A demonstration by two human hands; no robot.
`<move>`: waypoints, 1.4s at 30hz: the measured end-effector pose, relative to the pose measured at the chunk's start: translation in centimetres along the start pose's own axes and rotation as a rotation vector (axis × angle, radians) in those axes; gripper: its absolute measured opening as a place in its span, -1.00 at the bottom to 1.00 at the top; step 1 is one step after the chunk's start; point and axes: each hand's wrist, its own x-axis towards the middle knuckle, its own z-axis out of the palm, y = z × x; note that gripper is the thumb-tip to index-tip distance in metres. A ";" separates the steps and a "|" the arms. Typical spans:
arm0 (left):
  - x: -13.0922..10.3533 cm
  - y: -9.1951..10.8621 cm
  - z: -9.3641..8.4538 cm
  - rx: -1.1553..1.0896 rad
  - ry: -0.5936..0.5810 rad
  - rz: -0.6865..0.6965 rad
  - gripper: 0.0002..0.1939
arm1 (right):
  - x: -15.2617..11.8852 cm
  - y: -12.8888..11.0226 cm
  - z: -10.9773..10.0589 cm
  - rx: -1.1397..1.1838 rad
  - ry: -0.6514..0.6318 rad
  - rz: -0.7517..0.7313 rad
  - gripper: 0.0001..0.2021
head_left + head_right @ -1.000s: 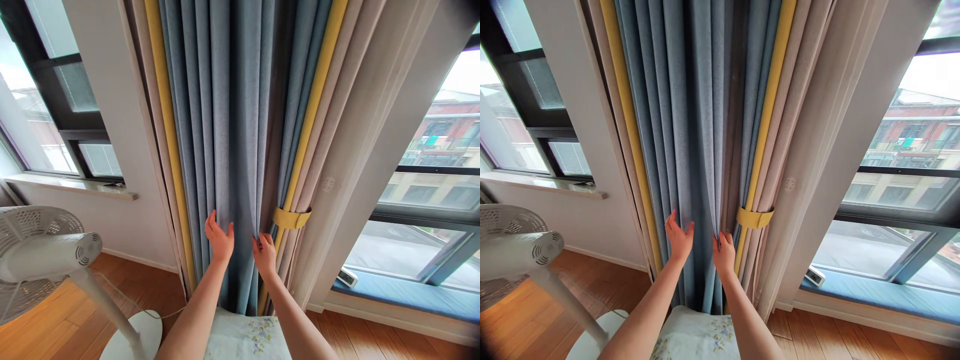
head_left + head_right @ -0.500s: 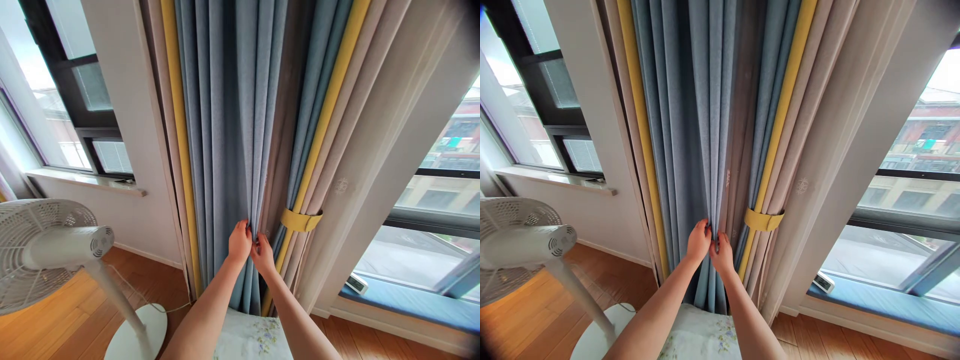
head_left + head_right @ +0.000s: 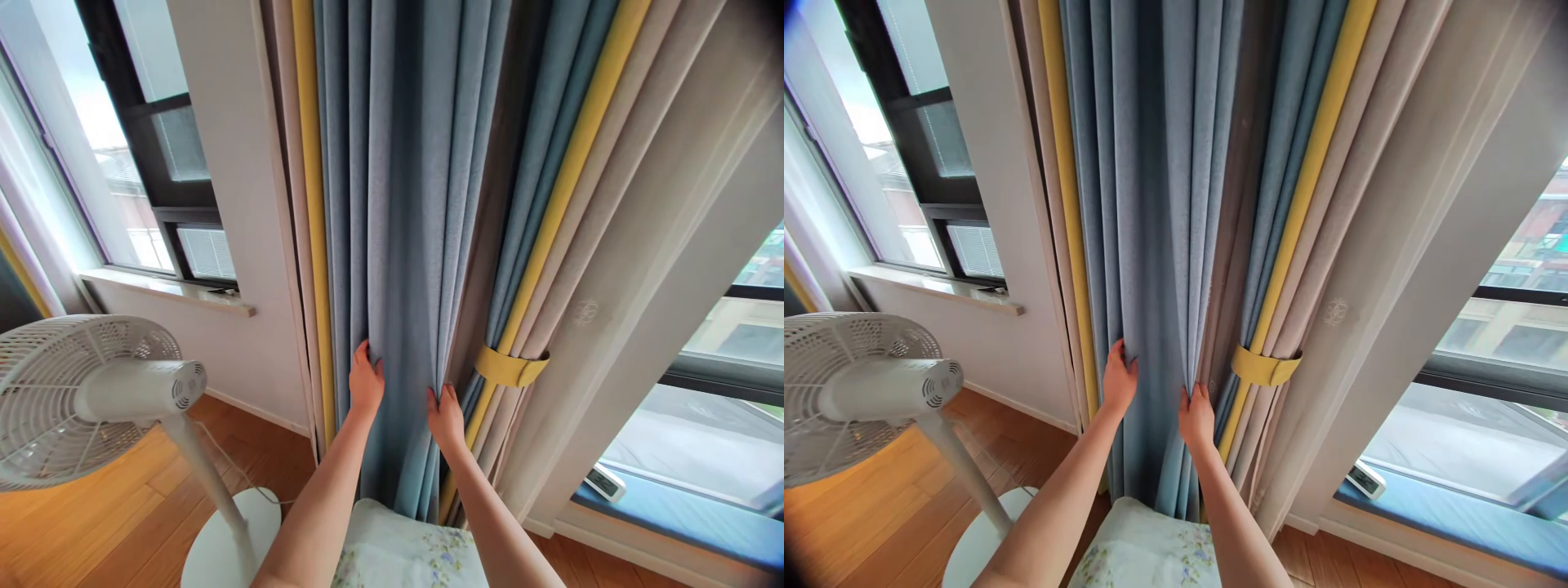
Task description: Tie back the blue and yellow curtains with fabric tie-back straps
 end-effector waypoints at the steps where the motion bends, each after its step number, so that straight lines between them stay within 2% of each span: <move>1: 0.1 -0.2 0.1 -0.002 -0.063 -0.005 -0.63 | 0.0 0.0 0.0 -0.009 0.001 0.003 -0.81; 4: -0.6 0.4 0.4 0.003 -0.156 0.025 -0.77 | 0.0 0.0 0.3 -0.041 0.004 -0.004 -0.82; 9: -2.8 2.6 1.1 -0.050 -0.234 0.123 -0.82 | -0.4 -0.6 0.3 -0.081 -0.067 -0.030 -0.80; 12: -3.6 3.6 1.4 -0.085 -0.288 0.130 -0.84 | -1.1 -1.3 0.3 -0.053 -0.076 -0.079 -0.76; 15: -3.7 4.2 1.4 -0.117 -0.376 0.096 -0.87 | -1.7 -1.7 0.3 -0.050 -0.067 -0.136 -0.72; 17: -3.4 4.4 1.0 -0.129 -0.437 0.089 -0.87 | -1.8 -1.9 0.3 -0.081 -0.061 -0.111 -0.70; 20: -2.6 4.2 0.2 -0.140 -0.487 0.174 -0.84 | -1.3 -1.8 0.3 -0.097 -0.052 -0.037 -0.76; 21: -2.3 3.8 -0.2 -0.133 -0.444 0.217 -0.82 | -1.0 -1.7 0.3 -0.098 -0.052 -0.018 -0.76; 23: -1.4 2.6 -0.8 -0.093 -0.237 0.248 -0.73 | -0.6 -1.5 0.3 -0.110 -0.051 0.008 -0.74; 25: -0.3 0.9 -1.2 -0.039 0.014 0.184 -0.53 | -0.2 -1.3 0.2 -0.132 -0.053 0.023 -0.74; 27: 0.7 -1.0 -1.4 -0.008 0.133 0.063 -0.35 | 0.2 -1.0 0.3 -0.151 -0.061 0.023 -0.74; 29: 1.4 -2.5 -1.3 0.001 0.057 -0.041 -0.39 | 0.6 -0.7 0.4 -0.174 -0.071 0.012 -0.74; 32: 1.7 -3.2 -1.0 0.059 -0.201 -0.106 -0.70 | 1.2 -0.2 0.8 -0.216 -0.081 0.001 -0.73; 33: 1.6 -3.0 -0.9 0.097 -0.270 -0.102 -0.74 | 1.4 -0.2 1.0 -0.225 -0.088 -0.004 -0.73; 38: 0.5 -0.7 0.5 0.225 -0.499 0.002 -0.66 | 1.9 -0.7 2.2 -0.227 -0.117 -0.028 -0.77; 42: -0.1 0.6 1.2 0.269 -0.579 0.053 -0.62 | 1.9 -1.8 2.9 -0.173 -0.143 -0.035 -0.78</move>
